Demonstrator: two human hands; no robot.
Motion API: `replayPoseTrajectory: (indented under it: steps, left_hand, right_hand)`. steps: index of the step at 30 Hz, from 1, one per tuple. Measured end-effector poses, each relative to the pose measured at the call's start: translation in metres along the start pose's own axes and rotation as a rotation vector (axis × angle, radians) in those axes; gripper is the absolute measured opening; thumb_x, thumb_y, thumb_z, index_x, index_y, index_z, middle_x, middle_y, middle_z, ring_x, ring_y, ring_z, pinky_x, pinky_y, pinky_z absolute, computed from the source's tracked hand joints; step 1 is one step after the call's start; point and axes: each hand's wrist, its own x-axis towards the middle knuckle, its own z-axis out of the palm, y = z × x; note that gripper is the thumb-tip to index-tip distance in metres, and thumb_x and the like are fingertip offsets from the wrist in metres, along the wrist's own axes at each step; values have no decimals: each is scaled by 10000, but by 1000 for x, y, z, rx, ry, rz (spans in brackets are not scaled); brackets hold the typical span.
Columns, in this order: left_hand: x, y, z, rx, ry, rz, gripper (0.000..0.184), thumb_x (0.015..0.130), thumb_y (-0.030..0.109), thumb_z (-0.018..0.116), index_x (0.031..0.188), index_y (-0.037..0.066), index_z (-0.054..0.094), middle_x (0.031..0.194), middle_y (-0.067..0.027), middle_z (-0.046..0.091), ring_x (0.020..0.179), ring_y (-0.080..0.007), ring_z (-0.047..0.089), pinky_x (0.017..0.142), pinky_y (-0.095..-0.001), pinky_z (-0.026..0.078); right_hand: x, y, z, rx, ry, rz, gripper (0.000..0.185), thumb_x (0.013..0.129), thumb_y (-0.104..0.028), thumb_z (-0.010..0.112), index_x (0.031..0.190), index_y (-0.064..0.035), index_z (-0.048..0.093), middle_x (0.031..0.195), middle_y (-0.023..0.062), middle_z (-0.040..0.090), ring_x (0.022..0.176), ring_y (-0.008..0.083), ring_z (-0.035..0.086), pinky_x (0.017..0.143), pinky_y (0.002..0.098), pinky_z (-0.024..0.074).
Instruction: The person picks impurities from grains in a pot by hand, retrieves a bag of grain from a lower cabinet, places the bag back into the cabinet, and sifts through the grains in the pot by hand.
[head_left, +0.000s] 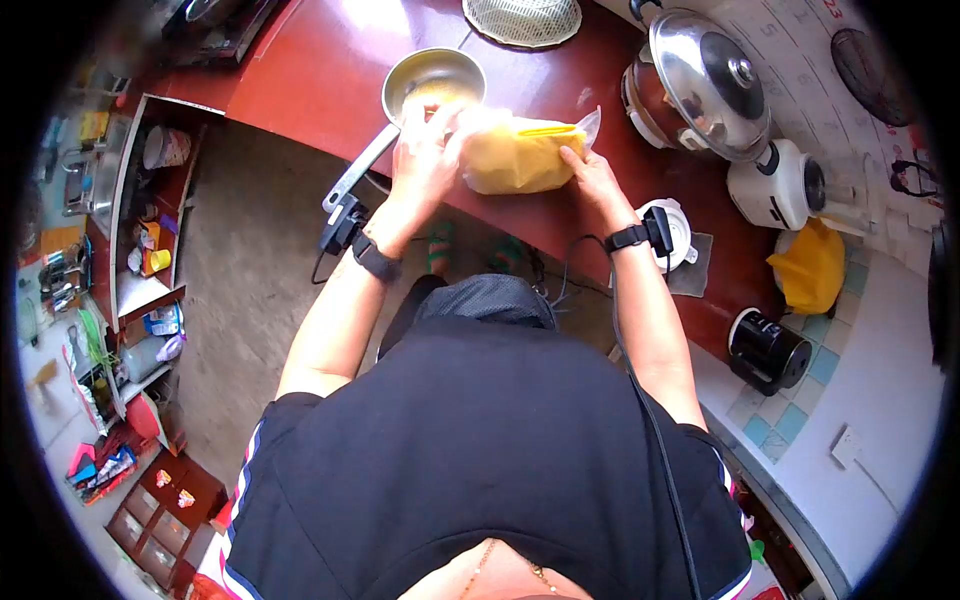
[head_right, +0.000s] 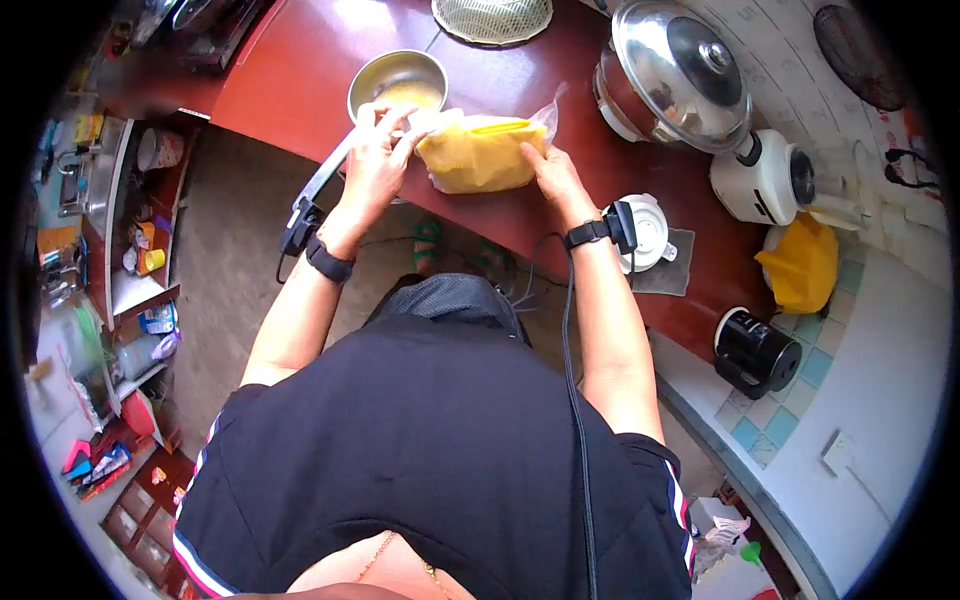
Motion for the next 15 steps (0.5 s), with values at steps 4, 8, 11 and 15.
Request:
replayPoseTrajectory:
  steps: [4,8,11,15]
  left_hand:
    - [8,-9,5,12,-99,-29,308,896,209,754,1142,33,697,1045,-119,661,831,-214,671,734,-341,566]
    - [19,0,-3,-34,-102,-44,363,859,259,793,1136,42,700,947,-108,689,775,-193,675,706,-338,552]
    - [22,5,-8,-7,-175,-38,370,843,261,807,1138,65,700,929,-111,691,762,-197,681,710,-337,551]
    - [23,1,-6,82,-187,72,330,846,225,799,1138,100,706,958,-105,652,773,-209,687,724,-338,553]
  right_hand:
    - [-15,-11,1,58,-11,-53,469,997,-342,635,1214,74,648,1098,118,721,1006,164,634,913,323,486]
    - [-11,-5,-1,4,-30,-27,458,1003,-333,628,1202,78,653,1077,123,727,987,165,639,908,326,491]
    - [-8,2,0,9,-31,-33,454,1004,-340,626,1192,72,660,1077,131,731,987,172,647,912,330,492]
    - [-13,-2,1,-14,-2,-50,451,1002,-346,626,1188,64,664,1082,146,735,997,191,659,913,339,492]
